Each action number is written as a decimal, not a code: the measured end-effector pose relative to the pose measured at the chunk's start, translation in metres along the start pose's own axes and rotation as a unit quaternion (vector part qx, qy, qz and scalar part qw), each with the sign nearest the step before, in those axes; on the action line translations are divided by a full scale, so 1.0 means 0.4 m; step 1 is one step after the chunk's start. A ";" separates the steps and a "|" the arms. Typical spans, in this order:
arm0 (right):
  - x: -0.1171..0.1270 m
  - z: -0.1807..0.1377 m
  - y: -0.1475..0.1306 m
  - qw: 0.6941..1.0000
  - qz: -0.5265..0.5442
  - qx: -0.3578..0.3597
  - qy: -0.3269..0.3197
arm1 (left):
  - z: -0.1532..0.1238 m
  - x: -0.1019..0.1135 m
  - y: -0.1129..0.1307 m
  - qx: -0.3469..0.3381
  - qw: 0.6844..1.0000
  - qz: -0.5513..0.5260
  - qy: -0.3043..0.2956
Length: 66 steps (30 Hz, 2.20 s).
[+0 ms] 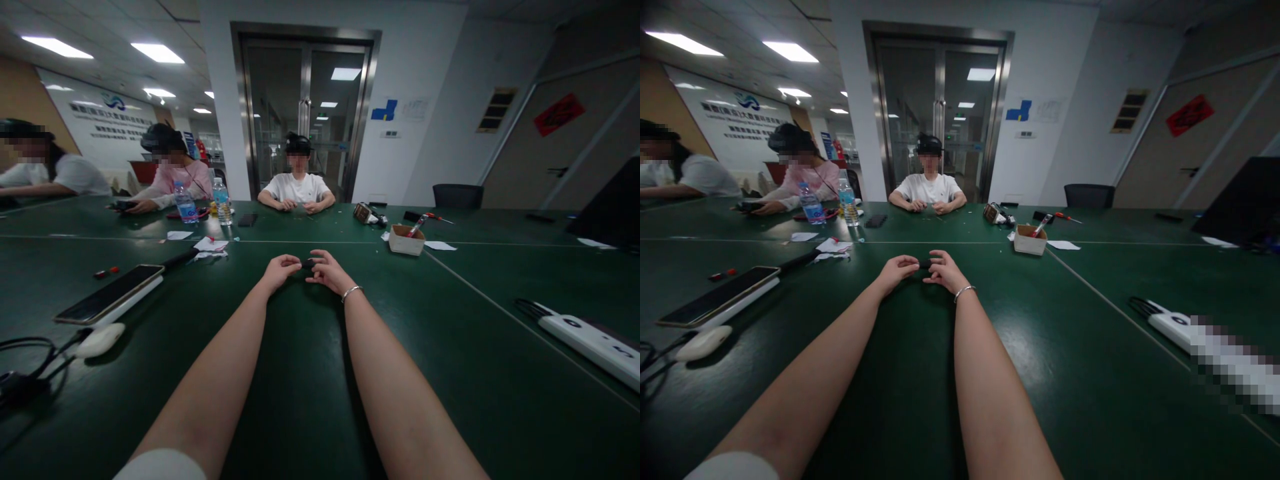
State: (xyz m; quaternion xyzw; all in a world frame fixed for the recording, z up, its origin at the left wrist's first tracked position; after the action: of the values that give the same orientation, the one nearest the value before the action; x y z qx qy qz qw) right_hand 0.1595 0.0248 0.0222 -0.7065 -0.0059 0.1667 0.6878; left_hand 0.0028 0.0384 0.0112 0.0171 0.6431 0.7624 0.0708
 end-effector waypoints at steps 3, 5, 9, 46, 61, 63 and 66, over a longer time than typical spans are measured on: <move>0.003 0.000 0.003 1.000 -0.004 -0.020 0.010 | -0.001 -0.001 0.001 -0.003 1.000 -0.005 -0.002; 0.004 0.002 0.004 0.999 -0.021 -0.027 0.019 | -0.001 -0.001 0.002 -0.006 1.000 -0.005 -0.005; 0.006 0.003 0.000 1.000 0.000 -0.008 0.026 | 0.001 -0.001 0.000 -0.006 1.000 -0.005 -0.007; 0.001 -0.004 -0.005 0.999 -0.039 -0.005 0.015 | -0.001 -0.004 -0.002 0.028 0.998 -0.059 0.021; 0.001 -0.002 -0.002 1.000 -0.027 -0.011 0.011 | -0.007 -0.008 0.009 0.035 0.997 -0.068 0.029; 0.002 0.000 -0.002 1.000 -0.023 -0.011 0.015 | -0.006 -0.008 0.008 0.034 0.997 -0.066 0.030; 0.002 0.001 0.000 0.999 -0.025 -0.024 0.021 | -0.005 -0.008 0.007 0.035 0.997 -0.067 0.030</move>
State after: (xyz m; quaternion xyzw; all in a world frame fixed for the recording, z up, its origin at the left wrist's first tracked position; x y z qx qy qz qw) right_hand 0.1603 0.0254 0.0219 -0.7261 -0.0130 0.1341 0.6743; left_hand 0.0055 0.0357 0.0139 -0.0464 0.6708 0.7331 0.1023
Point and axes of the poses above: each hand's wrist, its own z-axis towards the middle knuckle, its own x-axis out of the back of the hand, y = z × x, the point moved 3 cm from there along z, towards the middle knuckle, and after that the axes turned 3 degrees about -z, right-handed, at the moved point
